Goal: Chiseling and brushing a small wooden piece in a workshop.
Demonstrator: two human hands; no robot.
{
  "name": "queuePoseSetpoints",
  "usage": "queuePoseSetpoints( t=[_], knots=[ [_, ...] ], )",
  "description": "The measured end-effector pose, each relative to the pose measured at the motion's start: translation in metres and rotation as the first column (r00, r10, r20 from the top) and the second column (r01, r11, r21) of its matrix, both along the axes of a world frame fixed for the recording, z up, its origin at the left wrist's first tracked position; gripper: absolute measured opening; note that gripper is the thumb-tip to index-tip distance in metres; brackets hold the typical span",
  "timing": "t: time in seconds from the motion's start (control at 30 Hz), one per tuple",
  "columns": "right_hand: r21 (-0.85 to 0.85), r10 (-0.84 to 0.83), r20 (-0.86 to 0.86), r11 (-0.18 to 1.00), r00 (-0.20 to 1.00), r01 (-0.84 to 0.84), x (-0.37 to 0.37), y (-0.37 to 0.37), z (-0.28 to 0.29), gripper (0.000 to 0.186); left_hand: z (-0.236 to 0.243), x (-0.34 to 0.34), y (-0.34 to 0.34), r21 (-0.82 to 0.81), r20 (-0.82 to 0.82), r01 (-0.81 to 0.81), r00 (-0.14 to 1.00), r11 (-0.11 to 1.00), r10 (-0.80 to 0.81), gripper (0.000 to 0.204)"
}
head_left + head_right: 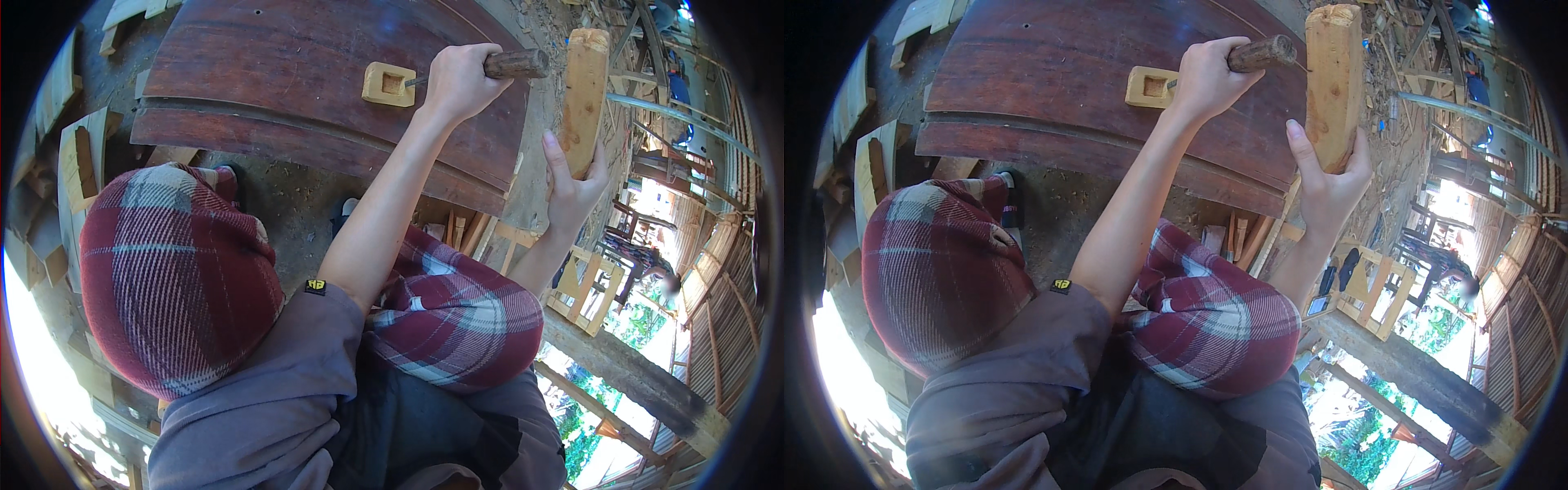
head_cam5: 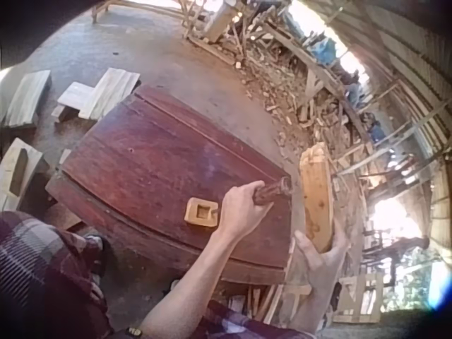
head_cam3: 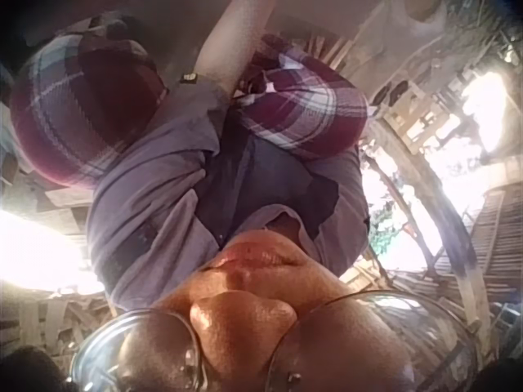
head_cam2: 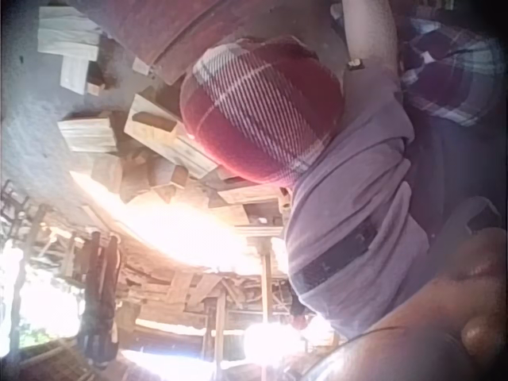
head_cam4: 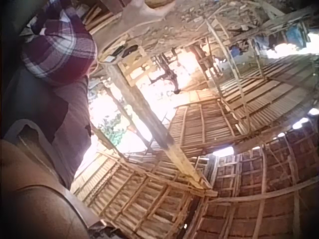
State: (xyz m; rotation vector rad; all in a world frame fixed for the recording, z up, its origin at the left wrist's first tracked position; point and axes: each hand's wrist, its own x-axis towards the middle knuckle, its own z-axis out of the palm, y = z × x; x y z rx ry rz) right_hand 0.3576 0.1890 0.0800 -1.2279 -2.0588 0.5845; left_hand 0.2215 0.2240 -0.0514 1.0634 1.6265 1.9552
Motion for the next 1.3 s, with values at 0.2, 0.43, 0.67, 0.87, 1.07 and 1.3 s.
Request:
queuePoseSetpoints(
  t=[0.2, 0.43, 0.67, 0.87, 1.07, 1.3],
  knots=[
    [0.029, -0.005, 0.036, 1.000, 0.999, 0.004, 0.001, 0.000, 0.003, 0.041, 0.002, 0.000, 0.000, -0.039, -0.005, 0.067, 0.998, 0.997, -0.068, 0.025],
    [0.085, -0.070, -0.189, 0.993, 0.979, 0.087, 0.011, -0.002, 0.002, 0.044, 0.004, -0.001, 0.001, -0.067, -0.013, 0.072, 0.997, 0.995, -0.073, 0.028],
    [0.094, -0.100, 0.124, 0.992, 0.987, 0.089, -0.010, 0.000, -0.011, 0.048, -0.006, 0.004, 0.002, -0.162, -0.093, 0.082, 0.991, 0.983, -0.098, 0.028],
    [0.104, -0.172, -0.102, 0.978, 0.980, 0.183, 0.007, 0.004, 0.004, 0.046, 0.001, 0.000, 0.002, -0.069, -0.090, 0.026, 0.995, 0.997, -0.032, 0.026],
    [0.117, -0.123, -0.048, 0.985, 0.991, 0.128, 0.004, 0.005, -0.005, 0.041, 0.006, -0.001, 0.002, -0.062, -0.067, 0.020, 0.997, 0.998, -0.024, 0.025],
    [0.103, -0.164, -0.083, 0.980, 0.983, 0.172, 0.008, 0.008, -0.002, 0.041, -0.002, 0.006, 0.000, -0.067, -0.084, 0.053, 0.995, 0.996, -0.059, 0.026]
  ],
)
